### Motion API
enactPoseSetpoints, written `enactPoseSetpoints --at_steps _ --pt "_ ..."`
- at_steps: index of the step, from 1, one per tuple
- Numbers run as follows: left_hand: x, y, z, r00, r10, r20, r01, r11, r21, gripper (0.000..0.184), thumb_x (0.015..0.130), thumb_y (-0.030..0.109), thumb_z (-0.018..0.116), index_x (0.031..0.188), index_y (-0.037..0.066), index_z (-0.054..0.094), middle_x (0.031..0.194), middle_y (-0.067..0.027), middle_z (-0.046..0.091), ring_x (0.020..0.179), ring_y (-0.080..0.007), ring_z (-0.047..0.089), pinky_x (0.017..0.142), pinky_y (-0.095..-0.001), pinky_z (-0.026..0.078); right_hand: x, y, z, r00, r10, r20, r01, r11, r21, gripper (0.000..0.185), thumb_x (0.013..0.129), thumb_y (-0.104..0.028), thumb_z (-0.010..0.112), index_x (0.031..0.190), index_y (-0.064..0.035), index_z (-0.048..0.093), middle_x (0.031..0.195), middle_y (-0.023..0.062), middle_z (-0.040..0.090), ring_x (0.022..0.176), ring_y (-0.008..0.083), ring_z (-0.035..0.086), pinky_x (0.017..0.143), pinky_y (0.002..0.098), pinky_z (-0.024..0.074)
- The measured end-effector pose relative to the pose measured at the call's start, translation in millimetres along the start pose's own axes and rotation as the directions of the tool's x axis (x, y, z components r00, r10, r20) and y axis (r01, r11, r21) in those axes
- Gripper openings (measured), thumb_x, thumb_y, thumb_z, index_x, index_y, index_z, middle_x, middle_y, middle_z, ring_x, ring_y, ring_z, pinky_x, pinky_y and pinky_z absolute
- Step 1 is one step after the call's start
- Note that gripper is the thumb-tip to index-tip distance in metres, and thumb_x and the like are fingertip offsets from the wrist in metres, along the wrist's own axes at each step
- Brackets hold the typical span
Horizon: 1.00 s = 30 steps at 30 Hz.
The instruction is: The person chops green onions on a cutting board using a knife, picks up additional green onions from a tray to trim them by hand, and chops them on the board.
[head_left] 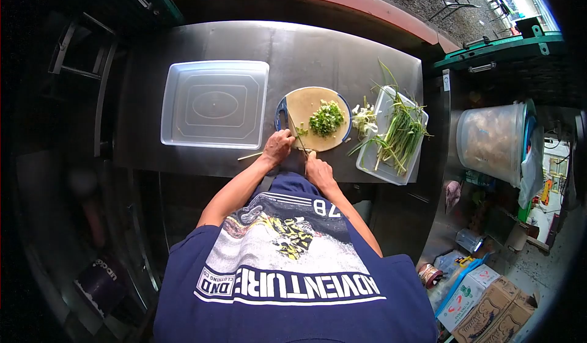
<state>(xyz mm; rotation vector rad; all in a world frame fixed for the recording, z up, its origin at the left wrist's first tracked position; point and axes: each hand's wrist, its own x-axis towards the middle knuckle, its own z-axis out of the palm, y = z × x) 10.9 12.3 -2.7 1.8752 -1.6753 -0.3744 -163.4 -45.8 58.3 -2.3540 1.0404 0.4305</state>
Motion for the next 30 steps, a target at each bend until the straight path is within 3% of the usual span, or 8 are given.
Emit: enactPoseSetpoints --at_steps 3,6,7,9,18,30 --pt "-1 1 4 1.000 0.002 0.017 -0.002 1.000 0.013 0.009 0.077 0.010 0.054 0.071 0.005 0.060 0.080 -0.0116 0.054 0.078 -0.0272 0.057 0.070 -0.0374 0.047 5 2 15 1.000 0.013 -0.015 -0.013 0.999 -0.035 0.024 0.085 -0.010 0.047 0.103 0.0058 0.044 0.078 0.0276 0.065 0.075 0.0422 0.066 0.067 0.0501 0.0526" --pt "1 -1 4 1.000 0.004 0.020 -0.005 0.998 0.058 0.010 0.077 0.011 0.055 0.070 0.006 0.060 0.080 -0.0113 0.053 0.078 -0.0272 0.057 0.069 -0.0383 0.047 30 -3 17 0.999 0.007 -0.047 -0.008 1.000 -0.023 0.039 0.085 -0.008 0.043 0.117 0.0134 0.039 0.077 0.0279 0.064 0.074 0.0420 0.065 0.066 0.0503 0.0517" --pt "1 1 -1 1.000 0.006 0.019 -0.007 0.998 0.064 0.010 0.077 0.011 0.055 0.070 0.006 0.060 0.080 -0.0113 0.053 0.078 -0.0272 0.057 0.069 -0.0383 0.047 31 -5 18 0.999 0.004 -0.051 -0.005 1.000 -0.020 0.039 0.085 -0.008 0.043 0.117 0.0134 0.039 0.077 0.0279 0.064 0.074 0.0420 0.065 0.066 0.0503 0.0517" --pt "1 5 -7 1.000 0.011 0.018 -0.013 0.997 0.080 0.010 0.076 0.010 0.055 0.069 0.006 0.059 0.080 -0.0115 0.053 0.077 -0.0272 0.057 0.069 -0.0385 0.047 32 -4 18 0.995 0.019 -0.095 -0.022 0.999 -0.031 0.020 0.088 -0.009 0.040 0.102 0.0050 0.044 0.080 0.0284 0.065 0.078 0.0416 0.066 0.068 0.0497 0.0525" --pt "0 1 -4 1.000 -0.012 0.028 0.011 0.999 0.038 0.007 0.075 0.007 0.054 0.070 0.005 0.058 0.079 -0.0130 0.054 0.079 -0.0282 0.058 0.071 -0.0378 0.049 21 -1 3 0.999 -0.009 -0.052 0.007 0.999 -0.038 0.020 0.084 -0.009 0.048 0.099 0.0034 0.044 0.079 0.0275 0.065 0.078 0.0426 0.066 0.068 0.0504 0.0527" --pt "1 -2 1 0.999 -0.014 0.053 0.013 1.000 0.020 0.006 0.073 0.007 0.056 0.070 0.004 0.060 0.081 -0.0126 0.055 0.080 -0.0283 0.058 0.072 -0.0379 0.049 5 -2 7 0.999 0.053 0.009 -0.053 0.998 -0.026 0.023 0.086 -0.010 0.044 0.103 0.0050 0.044 0.081 0.0277 0.065 0.078 0.0426 0.066 0.069 0.0500 0.0526"
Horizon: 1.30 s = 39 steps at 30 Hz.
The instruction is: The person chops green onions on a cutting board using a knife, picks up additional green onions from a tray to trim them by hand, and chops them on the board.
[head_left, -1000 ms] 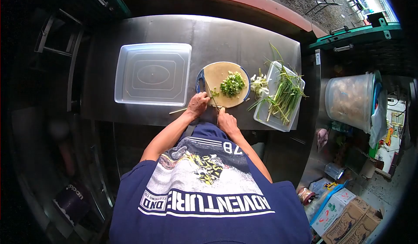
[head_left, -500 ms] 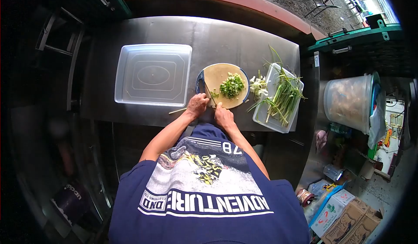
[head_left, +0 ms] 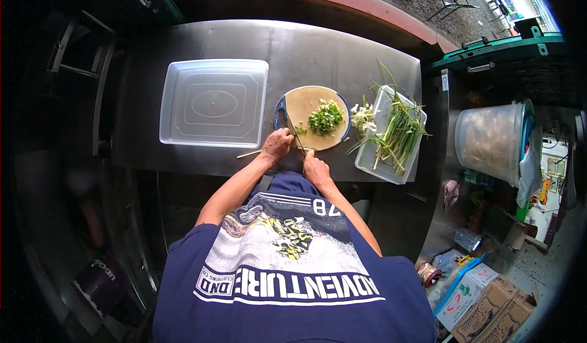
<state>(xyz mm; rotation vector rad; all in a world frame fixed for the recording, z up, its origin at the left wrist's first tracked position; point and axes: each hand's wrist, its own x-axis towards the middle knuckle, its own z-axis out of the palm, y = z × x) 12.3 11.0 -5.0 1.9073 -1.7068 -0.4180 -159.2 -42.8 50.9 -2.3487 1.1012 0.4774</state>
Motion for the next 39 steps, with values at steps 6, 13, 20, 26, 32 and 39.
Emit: enactPoseSetpoints --at_steps 6,13,20,26,32,39 --pt "1 5 -4 1.000 0.006 -0.012 -0.006 0.999 0.036 0.009 0.074 0.009 0.056 0.067 0.006 0.062 0.081 -0.0106 0.054 0.078 -0.0263 0.057 0.069 -0.0375 0.048 30 -6 7 0.997 -0.055 -0.062 0.053 0.998 -0.036 0.027 0.086 -0.007 0.043 0.109 0.0070 0.043 0.081 0.0262 0.066 0.077 0.0408 0.066 0.067 0.0483 0.0532" --pt "3 6 -12 0.999 0.026 0.033 -0.029 0.995 0.093 0.007 0.073 0.010 0.058 0.067 0.007 0.062 0.081 -0.0102 0.054 0.080 -0.0255 0.056 0.070 -0.0365 0.047 26 -5 -2 0.988 -0.111 -0.104 0.108 0.993 -0.039 0.019 0.086 -0.008 0.044 0.101 0.0043 0.045 0.081 0.0274 0.066 0.078 0.0418 0.066 0.068 0.0496 0.0527" --pt "2 10 -14 0.997 0.025 0.079 -0.032 0.995 0.097 0.006 0.073 0.007 0.058 0.068 0.004 0.061 0.083 -0.0114 0.053 0.081 -0.0267 0.056 0.071 -0.0374 0.048 11 -3 -12 0.999 -0.032 0.017 0.032 0.999 -0.015 0.020 0.086 -0.009 0.045 0.100 0.0048 0.045 0.082 0.0292 0.065 0.079 0.0436 0.065 0.069 0.0506 0.0522" --pt "0 6 -8 0.998 0.020 0.053 -0.023 0.998 0.056 0.006 0.074 0.006 0.057 0.071 0.003 0.061 0.085 -0.0122 0.054 0.082 -0.0270 0.057 0.072 -0.0378 0.048 -3 -5 -15 0.999 -0.013 0.041 0.012 1.000 0.028 0.020 0.086 -0.009 0.044 0.101 0.0050 0.045 0.083 0.0299 0.065 0.080 0.0450 0.065 0.071 0.0518 0.0515" --pt "2 1 -2 0.999 0.026 0.026 -0.027 1.000 0.011 0.005 0.074 0.006 0.056 0.071 0.003 0.060 0.084 -0.0126 0.054 0.081 -0.0275 0.057 0.073 -0.0383 0.048 17 -3 8 0.999 0.022 -0.031 -0.022 1.000 0.014 0.024 0.086 -0.009 0.043 0.105 0.0061 0.044 0.083 0.0293 0.065 0.080 0.0428 0.066 0.071 0.0509 0.0521" --pt "-1 6 -11 0.997 -0.008 -0.081 0.020 0.990 0.140 0.004 0.075 0.009 0.058 0.071 0.008 0.061 0.079 -0.0076 0.055 0.078 -0.0243 0.057 0.071 -0.0365 0.046 26 -3 14 0.995 -0.044 -0.094 0.042 0.999 -0.017 0.032 0.085 -0.008 0.045 0.111 0.0097 0.039 0.077 0.0271 0.065 0.074 0.0421 0.066 0.065 0.0495 0.0522"
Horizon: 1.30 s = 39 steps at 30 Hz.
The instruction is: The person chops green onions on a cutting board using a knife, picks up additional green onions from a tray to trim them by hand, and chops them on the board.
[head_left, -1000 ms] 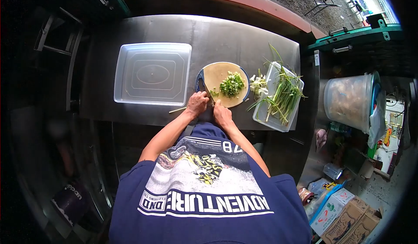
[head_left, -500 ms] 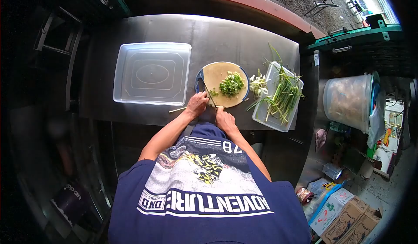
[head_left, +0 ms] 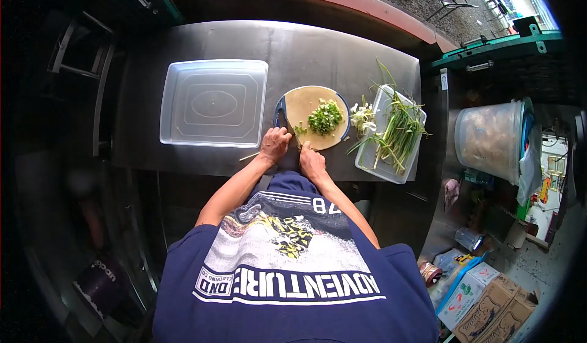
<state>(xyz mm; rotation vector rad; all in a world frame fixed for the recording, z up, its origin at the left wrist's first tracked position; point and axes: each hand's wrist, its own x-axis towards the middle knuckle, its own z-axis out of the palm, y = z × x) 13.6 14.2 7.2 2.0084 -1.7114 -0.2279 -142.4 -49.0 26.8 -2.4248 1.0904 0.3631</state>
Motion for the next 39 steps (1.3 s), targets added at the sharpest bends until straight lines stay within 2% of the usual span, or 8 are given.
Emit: enactPoseSetpoints --at_steps 9,15,19,24,26,29,34,39 --pt "0 0 -5 0.999 0.017 0.028 -0.017 1.000 -0.011 0.006 0.077 0.010 0.058 0.072 0.009 0.062 0.077 -0.0071 0.055 0.078 -0.0233 0.057 0.072 -0.0365 0.045 -17 3 -18 0.997 0.033 0.070 -0.032 0.999 -0.016 0.034 0.087 -0.010 0.043 0.116 0.0084 0.043 0.082 0.0280 0.065 0.078 0.0431 0.066 0.068 0.0500 0.0526" --pt "0 -1 -3 0.999 0.019 0.038 -0.017 0.999 -0.037 0.005 0.076 0.009 0.059 0.076 0.007 0.064 0.079 -0.0080 0.056 0.078 -0.0241 0.058 0.072 -0.0365 0.045 -20 12 -25 0.992 0.110 -0.066 -0.108 0.993 0.038 0.024 0.087 -0.009 0.041 0.105 0.0076 0.043 0.074 0.0281 0.064 0.072 0.0433 0.065 0.064 0.0512 0.0527" --pt "0 -1 -1 1.000 0.025 0.012 -0.024 0.996 -0.085 0.007 0.075 0.008 0.058 0.079 0.007 0.063 0.081 -0.0093 0.056 0.079 -0.0253 0.058 0.071 -0.0369 0.046 -24 14 -28 0.988 0.120 -0.094 -0.112 0.990 0.084 0.025 0.090 -0.013 0.042 0.104 0.0068 0.043 0.074 0.0285 0.063 0.072 0.0450 0.064 0.064 0.0532 0.0514" --pt "-1 0 4 0.999 -0.007 0.038 0.010 0.995 -0.095 0.008 0.074 0.007 0.058 0.080 0.005 0.063 0.082 -0.0110 0.055 0.079 -0.0268 0.058 0.072 -0.0377 0.046 -33 18 -19 0.999 -0.050 0.002 0.049 0.984 0.170 0.029 0.093 -0.024 0.048 0.103 0.0027 0.040 0.073 0.0294 0.062 0.070 0.0490 0.060 0.064 0.0578 0.0471" --pt "-1 -1 5 0.998 -0.020 0.063 0.026 0.996 -0.086 0.008 0.075 0.007 0.057 0.080 0.005 0.063 0.082 -0.0113 0.055 0.079 -0.0273 0.058 0.072 -0.0380 0.046 -33 22 -11 0.996 -0.085 0.007 0.082 0.977 0.199 0.027 0.093 -0.023 0.047 0.100 0.0013 0.039 0.073 0.0297 0.061 0.070 0.0493 0.060 0.063 0.0581 0.0467" --pt "-1 2 4 0.997 -0.033 0.064 0.037 0.997 -0.074 0.008 0.075 0.007 0.057 0.081 0.005 0.063 0.081 -0.0117 0.055 0.079 -0.0279 0.058 0.072 -0.0382 0.046 -33 24 -11 0.997 -0.077 0.008 0.075 0.983 0.168 0.026 0.093 -0.023 0.047 0.099 0.0010 0.039 0.074 0.0301 0.062 0.071 0.0490 0.060 0.064 0.0578 0.0472" --pt "0 2 2 0.999 -0.025 0.038 0.028 0.995 -0.098 0.009 0.077 0.006 0.056 0.083 0.005 0.063 0.083 -0.0117 0.056 0.079 -0.0279 0.058 0.073 -0.0385 0.046 -30 25 -13 0.990 0.086 -0.110 -0.068 0.985 0.158 0.026 0.093 -0.023 0.048 0.098 0.0009 0.040 0.071 0.0294 0.062 0.069 0.0479 0.061 0.062 0.0560 0.0491" --pt "2 0 6 1.000 0.005 0.011 -0.004 0.996 -0.094 0.009 0.075 0.006 0.057 0.082 0.006 0.062 0.083 -0.0112 0.056 0.079 -0.0277 0.058 0.072 -0.0382 0.046 -32 18 -23 0.995 0.035 -0.098 -0.018 0.985 0.174 0.025 0.093 -0.023 0.049 0.096 0.0010 0.040 0.070 0.0289 0.062 0.068 0.0479 0.061 0.061 0.0562 0.0492"
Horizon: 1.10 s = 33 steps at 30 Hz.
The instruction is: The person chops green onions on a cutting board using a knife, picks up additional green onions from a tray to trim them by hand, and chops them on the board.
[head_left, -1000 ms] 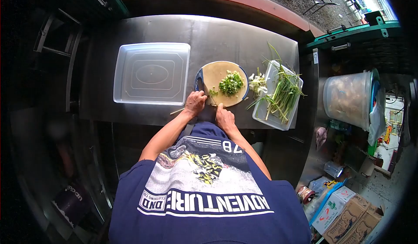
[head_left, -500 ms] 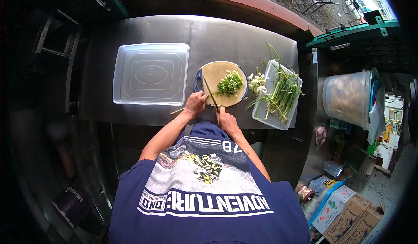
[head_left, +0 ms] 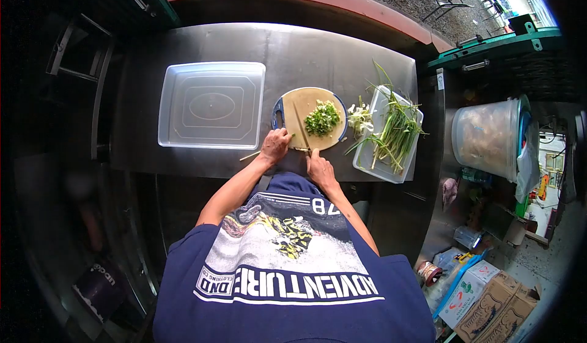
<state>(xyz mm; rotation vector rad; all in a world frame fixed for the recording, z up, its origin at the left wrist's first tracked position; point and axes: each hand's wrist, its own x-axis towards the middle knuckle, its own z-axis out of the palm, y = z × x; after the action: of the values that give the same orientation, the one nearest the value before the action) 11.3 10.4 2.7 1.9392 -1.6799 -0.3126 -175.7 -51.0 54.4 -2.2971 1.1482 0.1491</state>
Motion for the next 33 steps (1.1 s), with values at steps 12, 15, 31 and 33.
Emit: enactPoseSetpoints --at_steps 12,15,31,33 --pt "1 2 -2 0.996 0.078 0.045 -0.077 0.997 -0.031 0.006 0.075 0.007 0.058 0.079 0.007 0.061 0.083 -0.0085 0.056 0.082 -0.0249 0.057 0.074 -0.0370 0.044 -6 -11 -5 0.995 -0.062 0.073 0.066 0.996 -0.056 0.025 0.091 -0.021 0.049 0.097 0.0013 0.041 0.072 0.0286 0.062 0.070 0.0466 0.062 0.063 0.0556 0.0496" --pt "2 3 0 0.995 0.087 0.050 -0.085 0.996 -0.040 0.006 0.074 0.007 0.058 0.079 0.007 0.061 0.084 -0.0085 0.055 0.082 -0.0247 0.057 0.074 -0.0370 0.044 -6 -11 -6 0.996 -0.033 0.081 0.040 0.996 -0.077 0.025 0.092 -0.022 0.048 0.097 0.0016 0.041 0.073 0.0279 0.063 0.071 0.0462 0.063 0.064 0.0553 0.0498" --pt "5 3 0 0.990 0.093 0.107 -0.093 0.996 0.002 0.005 0.074 0.010 0.058 0.075 0.009 0.062 0.083 -0.0081 0.053 0.082 -0.0236 0.055 0.072 -0.0358 0.044 11 -5 20 0.987 -0.008 0.157 0.032 0.989 -0.145 0.026 0.086 -0.009 0.044 0.106 0.0072 0.041 0.080 0.0287 0.064 0.077 0.0443 0.065 0.069 0.0515 0.0516" --pt "4 6 -2 0.989 0.094 0.113 -0.098 0.995 0.031 0.005 0.074 0.010 0.058 0.075 0.009 0.063 0.083 -0.0080 0.053 0.082 -0.0236 0.055 0.071 -0.0358 0.044 19 -5 25 0.990 -0.031 0.137 0.050 0.988 -0.144 0.028 0.085 -0.008 0.044 0.108 0.0079 0.041 0.081 0.0286 0.065 0.078 0.0441 0.065 0.070 0.0510 0.0519"
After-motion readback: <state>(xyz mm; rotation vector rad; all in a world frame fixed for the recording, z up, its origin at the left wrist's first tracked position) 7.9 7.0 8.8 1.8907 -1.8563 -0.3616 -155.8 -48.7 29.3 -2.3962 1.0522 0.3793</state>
